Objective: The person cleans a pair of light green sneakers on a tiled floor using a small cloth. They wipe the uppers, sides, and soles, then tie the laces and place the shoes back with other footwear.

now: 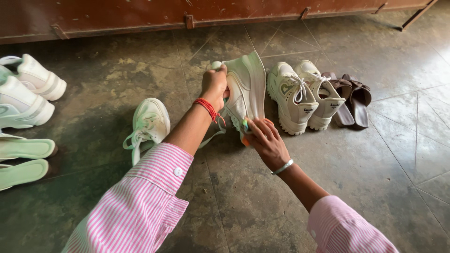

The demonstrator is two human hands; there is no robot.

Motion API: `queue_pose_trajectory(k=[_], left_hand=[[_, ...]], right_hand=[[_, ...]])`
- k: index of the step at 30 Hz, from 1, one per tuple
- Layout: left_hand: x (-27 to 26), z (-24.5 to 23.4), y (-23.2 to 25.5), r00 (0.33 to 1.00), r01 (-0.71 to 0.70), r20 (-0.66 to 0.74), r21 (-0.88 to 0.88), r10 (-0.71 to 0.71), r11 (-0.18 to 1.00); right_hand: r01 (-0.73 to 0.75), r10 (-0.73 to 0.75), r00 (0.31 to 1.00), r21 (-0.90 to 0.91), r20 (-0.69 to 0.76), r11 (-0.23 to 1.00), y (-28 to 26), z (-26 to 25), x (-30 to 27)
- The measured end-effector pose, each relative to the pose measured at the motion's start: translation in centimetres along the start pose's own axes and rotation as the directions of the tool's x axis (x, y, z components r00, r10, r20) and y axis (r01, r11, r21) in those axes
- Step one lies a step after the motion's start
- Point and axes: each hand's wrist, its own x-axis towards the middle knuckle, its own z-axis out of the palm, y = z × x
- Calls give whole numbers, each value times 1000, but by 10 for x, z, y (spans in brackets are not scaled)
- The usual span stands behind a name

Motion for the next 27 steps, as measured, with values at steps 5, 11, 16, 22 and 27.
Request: queue_pose_trajectory(k=[5, 11, 16, 22, 27], left_hand=[[-4, -2, -4, 995, -40, -91, -16, 39, 999], [-3, -8, -8, 998, -25, -55, 11, 25, 1000], [-9, -6, -3, 998, -54, 14, 16, 54, 998], [-18, -9, 2, 999, -44, 31, 30, 43, 999], [-27, 6, -3, 994, -88, 79, 81, 82, 993]], right_hand=[[167, -165, 958, 12, 233, 986, -11, -4, -32], [-107, 71, 973, 153, 221, 982, -13, -28, 9], [12, -20, 987, -46, -161, 999, 19, -43, 44], [111, -111, 990, -5, -83, 994, -2, -23, 0], [112, -112, 987, 5, 111, 994, -3, -28, -30]])
